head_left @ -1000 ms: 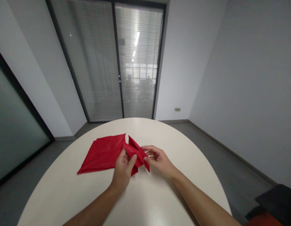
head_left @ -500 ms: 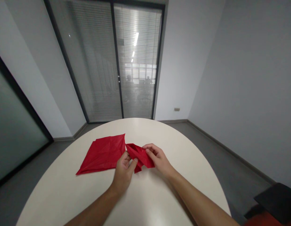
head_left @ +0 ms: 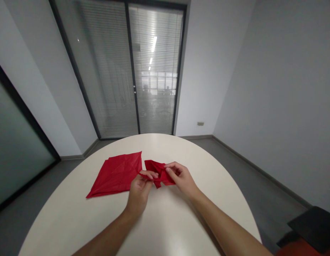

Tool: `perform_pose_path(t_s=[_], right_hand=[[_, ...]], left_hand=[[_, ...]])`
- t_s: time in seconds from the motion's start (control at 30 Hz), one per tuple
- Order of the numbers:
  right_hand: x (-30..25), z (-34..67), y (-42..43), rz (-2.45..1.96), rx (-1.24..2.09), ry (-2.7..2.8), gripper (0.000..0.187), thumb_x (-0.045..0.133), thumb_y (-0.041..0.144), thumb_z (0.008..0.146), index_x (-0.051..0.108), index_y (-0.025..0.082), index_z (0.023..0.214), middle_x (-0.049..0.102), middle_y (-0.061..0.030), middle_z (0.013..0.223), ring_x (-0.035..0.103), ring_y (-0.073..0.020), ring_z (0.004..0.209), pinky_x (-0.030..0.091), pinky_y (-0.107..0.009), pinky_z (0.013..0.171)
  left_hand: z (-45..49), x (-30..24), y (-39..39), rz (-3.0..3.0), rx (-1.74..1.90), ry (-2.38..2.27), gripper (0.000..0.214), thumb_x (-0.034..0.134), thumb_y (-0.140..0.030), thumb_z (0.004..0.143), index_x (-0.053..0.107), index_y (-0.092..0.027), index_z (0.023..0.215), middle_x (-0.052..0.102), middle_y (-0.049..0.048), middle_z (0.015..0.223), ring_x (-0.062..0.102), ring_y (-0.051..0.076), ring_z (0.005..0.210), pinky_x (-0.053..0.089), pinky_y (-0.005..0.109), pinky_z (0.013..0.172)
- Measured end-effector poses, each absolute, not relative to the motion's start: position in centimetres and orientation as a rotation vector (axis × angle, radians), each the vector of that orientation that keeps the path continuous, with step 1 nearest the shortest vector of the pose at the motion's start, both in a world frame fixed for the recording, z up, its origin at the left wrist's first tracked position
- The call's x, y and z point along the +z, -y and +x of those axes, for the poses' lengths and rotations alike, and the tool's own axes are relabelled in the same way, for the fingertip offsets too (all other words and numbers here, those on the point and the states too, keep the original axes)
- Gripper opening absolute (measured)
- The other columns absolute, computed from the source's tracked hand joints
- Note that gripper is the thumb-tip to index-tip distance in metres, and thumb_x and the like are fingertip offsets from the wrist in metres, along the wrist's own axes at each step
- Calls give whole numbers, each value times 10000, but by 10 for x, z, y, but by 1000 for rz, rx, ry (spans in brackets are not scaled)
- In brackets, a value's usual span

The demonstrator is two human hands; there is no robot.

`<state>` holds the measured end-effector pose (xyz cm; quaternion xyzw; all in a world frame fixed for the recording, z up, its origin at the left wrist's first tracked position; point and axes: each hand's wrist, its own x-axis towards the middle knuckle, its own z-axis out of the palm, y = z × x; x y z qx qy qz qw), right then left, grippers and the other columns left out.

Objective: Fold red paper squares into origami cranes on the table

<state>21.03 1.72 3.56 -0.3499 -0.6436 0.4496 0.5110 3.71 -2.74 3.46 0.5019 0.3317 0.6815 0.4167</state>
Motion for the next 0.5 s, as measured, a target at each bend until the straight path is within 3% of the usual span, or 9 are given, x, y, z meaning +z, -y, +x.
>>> perform_pose_path(t_s=[0.13,0.3,0.43,0.5], right_hand=[[38,212,-22,-845,1025,1431,342,672,539,861,693,205,932,719,-79,1007,655,-206,852,532,-319,731],[35,216,-30,-867,1003,1232,365,682,556,828,629,201,891,676,-27,771,591,-174,671,476,-292,625],[33,218,-32,-908,966,1164,333,698,495,815,584,203,926,599,26,649,516,-145,570,412,-261,548],[34,217,-31,-882,976,1151,317,674,479,843,529,228,971,547,63,599,471,-129,513,372,-239,505]], left_hand=[[33,31,28,1432,1731,-894,106,658,-129,747,588,-206,725,693,40,849,672,208,887,531,334,836],[23,31,29,2029,1714,-951,163,605,-66,807,639,-222,770,699,44,883,656,194,855,509,316,783],[20,29,29,2391,1668,-959,287,495,-13,851,675,-236,849,730,44,881,661,193,836,501,330,772],[21,28,30,2432,1618,-959,248,518,-45,868,676,-235,868,739,51,889,670,200,839,511,335,773]])
